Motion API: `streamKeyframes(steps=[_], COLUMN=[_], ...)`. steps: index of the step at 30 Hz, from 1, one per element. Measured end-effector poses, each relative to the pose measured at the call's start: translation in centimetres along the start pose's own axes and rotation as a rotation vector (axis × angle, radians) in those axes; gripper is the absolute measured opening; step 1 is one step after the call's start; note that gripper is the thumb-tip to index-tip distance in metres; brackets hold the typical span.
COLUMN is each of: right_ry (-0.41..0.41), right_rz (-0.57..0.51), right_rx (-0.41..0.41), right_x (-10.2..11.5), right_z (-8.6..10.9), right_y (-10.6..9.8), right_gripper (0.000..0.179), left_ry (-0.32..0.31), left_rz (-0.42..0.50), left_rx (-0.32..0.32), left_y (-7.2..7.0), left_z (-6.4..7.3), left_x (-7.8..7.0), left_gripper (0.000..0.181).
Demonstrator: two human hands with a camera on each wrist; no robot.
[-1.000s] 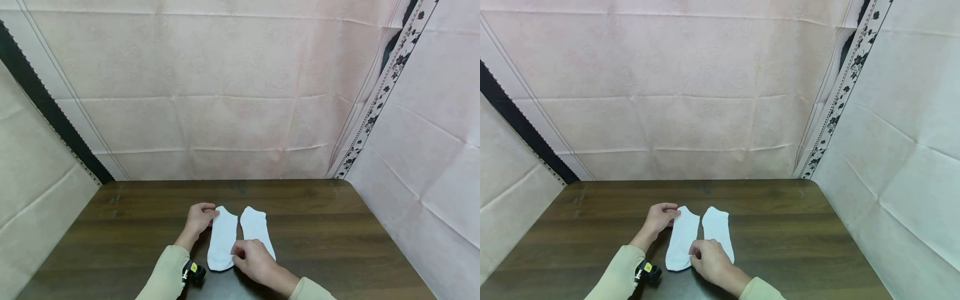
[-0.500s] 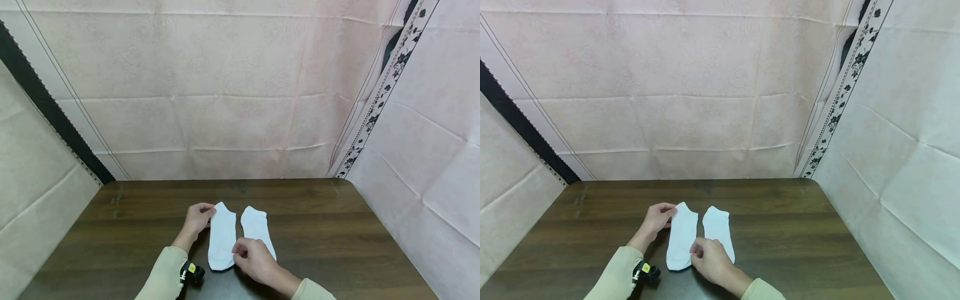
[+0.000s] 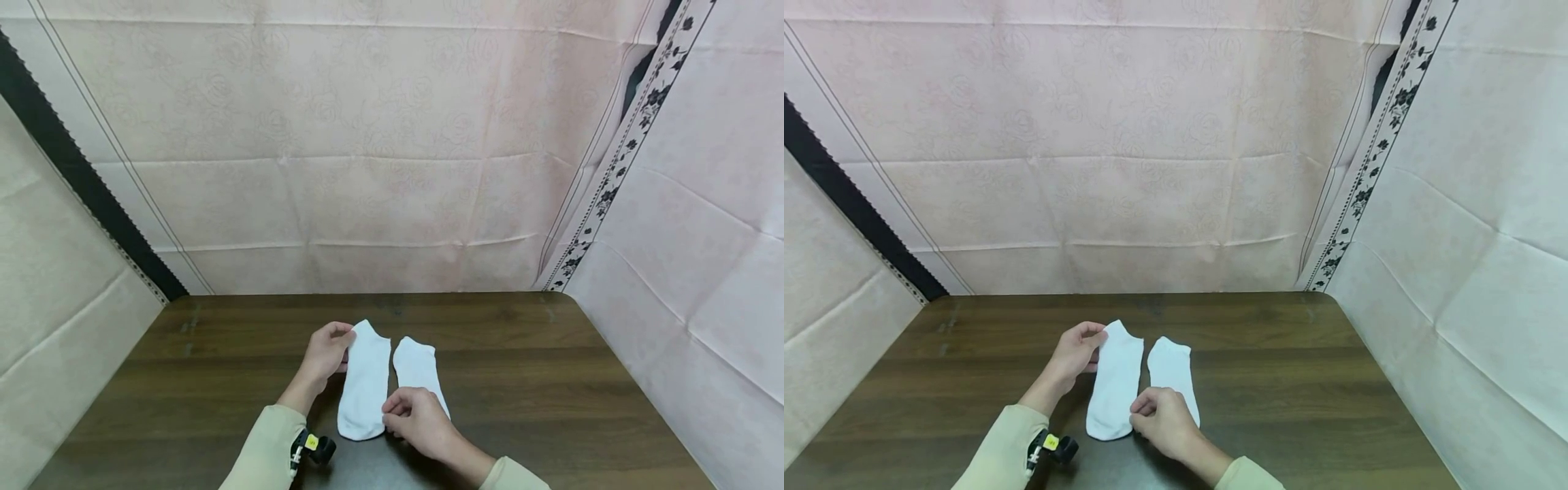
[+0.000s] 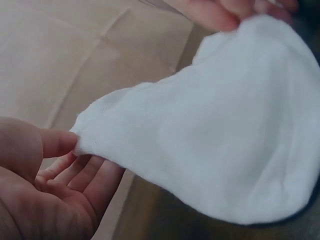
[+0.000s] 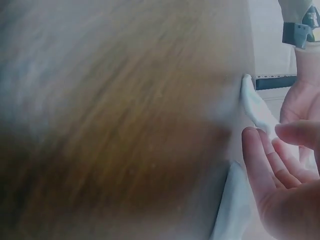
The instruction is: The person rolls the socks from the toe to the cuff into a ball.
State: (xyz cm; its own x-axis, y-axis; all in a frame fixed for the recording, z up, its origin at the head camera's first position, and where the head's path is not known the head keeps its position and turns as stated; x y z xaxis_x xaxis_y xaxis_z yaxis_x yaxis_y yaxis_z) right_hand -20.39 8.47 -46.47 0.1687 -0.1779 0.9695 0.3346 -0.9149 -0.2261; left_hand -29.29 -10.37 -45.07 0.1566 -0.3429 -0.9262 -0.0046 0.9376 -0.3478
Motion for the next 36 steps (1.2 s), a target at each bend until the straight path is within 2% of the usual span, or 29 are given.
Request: streamKeyframes(steps=[6,14,23,27,33,36], right_ry=[0.076,0.155,0.075,0.049,-0.005,0.004], right_rz=[-0.185,-0.325,-0.254,-0.254,-0.275,-0.306], right_rx=[-0.034,-0.062,-0.016,-0.008,-0.039,-0.059], right_x=[-0.3,-1.0,-0.2,0.1,0.4,0.5], right_z=[-0.1,-0.4,-0.4,-0.2,0.1,0.3], right_y=[-0.2,-0.4,-0.5,-0.5,-0.7,-0.8], right_gripper=[0.015,0.031,0.013,0.012,0.014,0.015], left_ry=[0.028,0.073,0.119,0.132,0.159,0.156], left_rz=[0.058,0.08,0.102,0.108,0.125,0.145], left_rx=[0.03,0.061,0.08,0.083,0.077,0.078], left_y=[-0.3,-0.3,0.0,0.2,0.3,0.5], left_z=[1.0,2.4,3.2,3.4,3.3,3.2], left_x=[-1.5,-3.4,-4.9,-5.4,-5.7,-5.7], left_gripper=[0.019,0.018,0.017,0.017,0.017,0.018])
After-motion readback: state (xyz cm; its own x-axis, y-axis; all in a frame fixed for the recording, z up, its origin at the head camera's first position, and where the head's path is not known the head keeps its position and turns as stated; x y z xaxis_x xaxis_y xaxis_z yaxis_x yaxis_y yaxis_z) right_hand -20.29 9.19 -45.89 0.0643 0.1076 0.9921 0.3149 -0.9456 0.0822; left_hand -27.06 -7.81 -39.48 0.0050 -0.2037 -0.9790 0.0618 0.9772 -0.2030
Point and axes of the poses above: each hand's wrist, its own z-axis away from the middle knuckle, its own y-axis out of the palm, x = y × z, the point moved 5 cm from there along -z, towards the middle knuckle, and after that the axes turned 11 degrees about -z, right-handed, at the moved point
